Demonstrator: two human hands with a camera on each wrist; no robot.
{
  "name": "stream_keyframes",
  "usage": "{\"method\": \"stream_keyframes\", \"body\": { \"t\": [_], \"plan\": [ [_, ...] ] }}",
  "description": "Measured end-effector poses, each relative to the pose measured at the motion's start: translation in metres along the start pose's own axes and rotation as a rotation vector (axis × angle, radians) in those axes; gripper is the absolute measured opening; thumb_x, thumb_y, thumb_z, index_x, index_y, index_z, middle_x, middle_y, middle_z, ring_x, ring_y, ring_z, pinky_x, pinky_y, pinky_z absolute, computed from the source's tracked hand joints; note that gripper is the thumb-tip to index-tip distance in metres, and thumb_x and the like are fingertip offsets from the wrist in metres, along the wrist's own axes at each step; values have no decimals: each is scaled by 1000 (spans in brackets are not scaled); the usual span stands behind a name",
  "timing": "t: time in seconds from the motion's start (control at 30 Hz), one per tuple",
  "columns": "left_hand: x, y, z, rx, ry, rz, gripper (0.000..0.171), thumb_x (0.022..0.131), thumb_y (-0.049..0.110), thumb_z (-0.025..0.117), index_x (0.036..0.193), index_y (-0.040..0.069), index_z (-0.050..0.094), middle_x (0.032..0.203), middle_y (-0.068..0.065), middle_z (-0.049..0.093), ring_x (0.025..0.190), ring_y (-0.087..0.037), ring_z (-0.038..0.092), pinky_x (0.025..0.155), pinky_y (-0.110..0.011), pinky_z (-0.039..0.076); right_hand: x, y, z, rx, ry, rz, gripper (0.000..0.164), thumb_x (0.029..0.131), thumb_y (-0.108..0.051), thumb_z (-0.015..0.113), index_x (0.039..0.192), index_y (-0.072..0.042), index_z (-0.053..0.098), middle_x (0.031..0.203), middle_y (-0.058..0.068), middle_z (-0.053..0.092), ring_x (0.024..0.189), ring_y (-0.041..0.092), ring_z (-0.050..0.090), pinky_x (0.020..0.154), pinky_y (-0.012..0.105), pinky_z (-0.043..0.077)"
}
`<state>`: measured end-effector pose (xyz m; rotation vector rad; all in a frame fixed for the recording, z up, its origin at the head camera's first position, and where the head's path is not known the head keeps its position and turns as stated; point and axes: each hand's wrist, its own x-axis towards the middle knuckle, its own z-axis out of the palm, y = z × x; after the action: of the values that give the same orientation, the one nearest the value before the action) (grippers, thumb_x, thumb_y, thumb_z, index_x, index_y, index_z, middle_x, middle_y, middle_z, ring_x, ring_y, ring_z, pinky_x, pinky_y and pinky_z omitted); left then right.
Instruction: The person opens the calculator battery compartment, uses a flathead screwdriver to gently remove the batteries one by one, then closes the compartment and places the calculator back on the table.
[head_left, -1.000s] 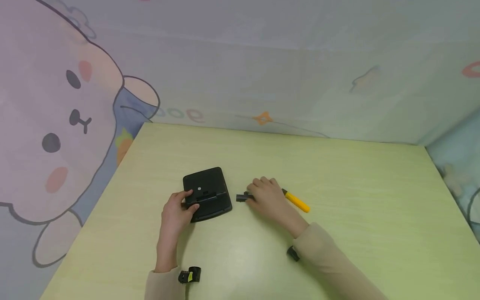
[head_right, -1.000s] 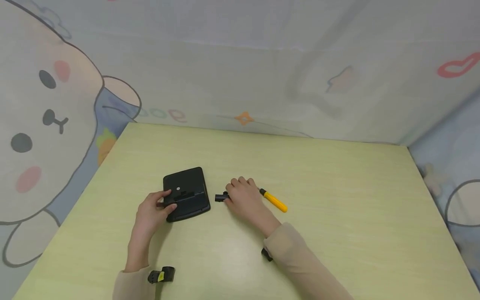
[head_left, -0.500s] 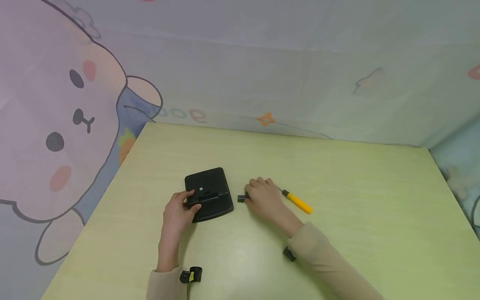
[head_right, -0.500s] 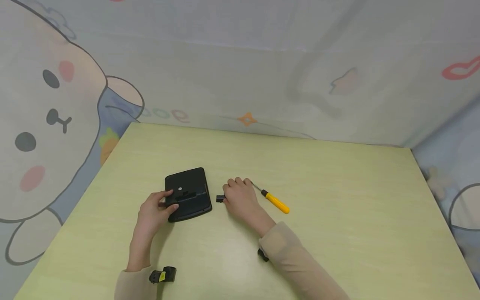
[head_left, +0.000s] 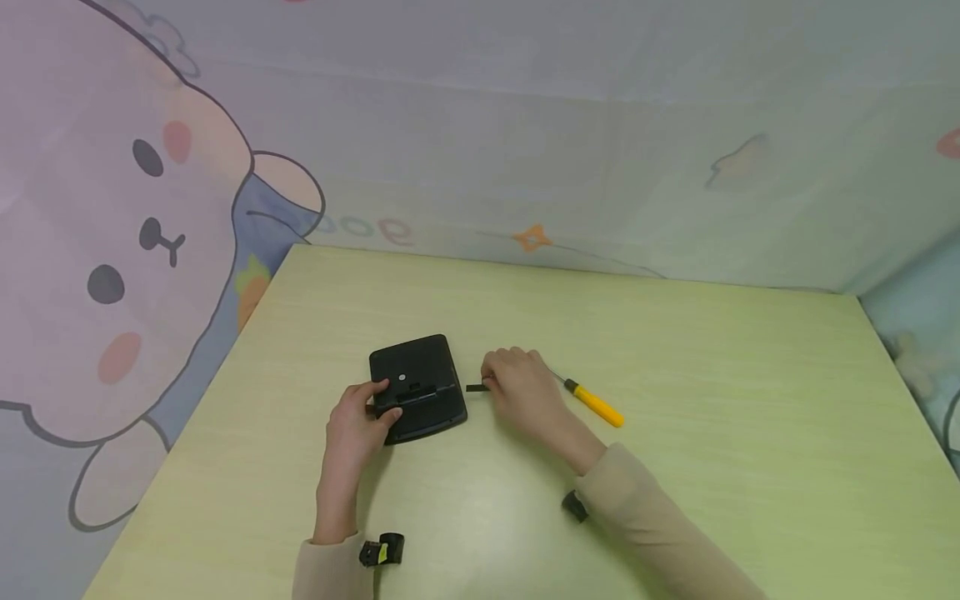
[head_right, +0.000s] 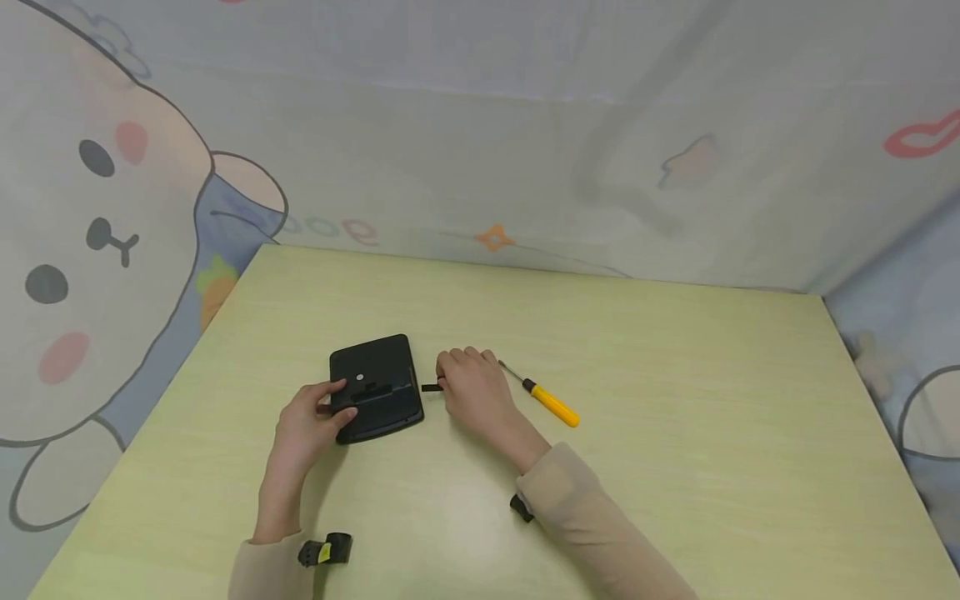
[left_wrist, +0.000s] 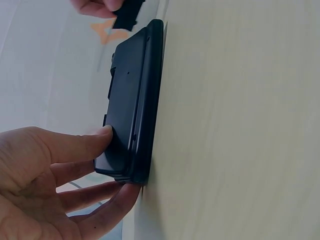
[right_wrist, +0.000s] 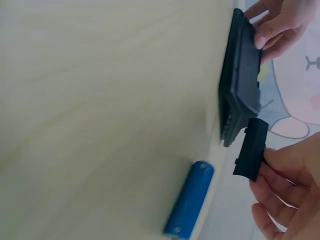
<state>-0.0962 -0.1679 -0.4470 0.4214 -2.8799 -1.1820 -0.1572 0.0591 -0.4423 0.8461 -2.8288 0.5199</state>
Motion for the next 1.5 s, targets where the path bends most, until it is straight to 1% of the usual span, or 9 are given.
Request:
{"method": "stream_keyframes", "body": {
  "t": [0.17, 0.3, 0.53, 0.73, 0.87, 1.0, 1.1, 1.27, 1.5],
  "plan": [
    [1, 1, 0, 0, -1, 2, 48, 85, 8, 69, 131, 1, 57, 132, -25, 53, 108, -39, 59, 87, -49, 49, 10, -11, -9, 11, 69, -49, 4, 90, -12, 65, 86, -14, 66, 79, -2, 66, 72, 17, 53, 69, 29, 40],
    [1, 3, 0, 1, -3, 4, 48, 85, 7, 70, 131, 1, 57, 132, -25, 53, 108, -39, 60, 87, -49, 49, 18, -21, -10, 3, 79, -90, 5, 90, -13, 65, 86, -15, 66, 80, -3, 66, 74, 16, 55, 72, 31, 43],
    [0, 0, -1, 1, -9, 4, 48, 85, 8, 70, 131, 1, 57, 132, -25, 52, 108, -39, 60, 88, -49, 48, 30, -36, 0, -8, 35, -179, 6, 92, -19, 63, 88, -18, 65, 85, -5, 67, 80, 14, 57, 79, 32, 44],
    [1, -3, -2, 0, -3, 17, 48, 85, 9, 70, 131, 1, 57, 132, -25, 53, 107, -39, 60, 88, -50, 48, 38, -50, 9, -66, 45, -273, 8, 95, -24, 60, 89, -19, 64, 89, -7, 66, 84, 12, 58, 80, 30, 44],
    [0, -2, -2, -4, -2, 17, 48, 85, 9, 70, 131, 1, 57, 131, -25, 53, 107, -39, 60, 88, -50, 49, 41, -56, 16, -116, 56, -313, 9, 95, -26, 59, 90, -20, 64, 90, -7, 67, 86, 13, 59, 79, 29, 44],
    [-1, -1, -2, -10, -4, 11, 48, 85, 8, 70, 131, 1, 57, 131, -25, 53, 108, -39, 60, 89, -50, 48, 42, -58, 24, -150, 58, -324, 11, 96, -27, 58, 91, -20, 65, 91, -7, 67, 87, 13, 60, 78, 29, 43],
    [-1, -1, -2, -10, -6, 8, 48, 85, 8, 70, 131, 1, 57, 132, -25, 53, 108, -40, 60, 89, -50, 49, 43, -58, 27, -174, 58, -313, 11, 96, -27, 58, 90, -20, 65, 90, -7, 67, 86, 12, 59, 79, 28, 43],
    [-1, 2, -2, -16, -8, 7, 48, 85, 8, 70, 131, 1, 57, 133, -25, 52, 109, -40, 60, 90, -50, 49, 45, -60, 25, -191, 38, -282, 10, 95, -26, 59, 89, -21, 65, 89, -8, 67, 85, 12, 59, 81, 29, 43],
    [-2, 1, -3, -16, -6, 5, 48, 85, 8, 70, 130, 0, 57, 132, -26, 53, 109, -41, 61, 89, -51, 49, 47, -63, 25, -244, -11, -268, 15, 97, -27, 56, 97, -21, 70, 96, -6, 68, 90, 14, 60, 83, 31, 45]
  ]
}}
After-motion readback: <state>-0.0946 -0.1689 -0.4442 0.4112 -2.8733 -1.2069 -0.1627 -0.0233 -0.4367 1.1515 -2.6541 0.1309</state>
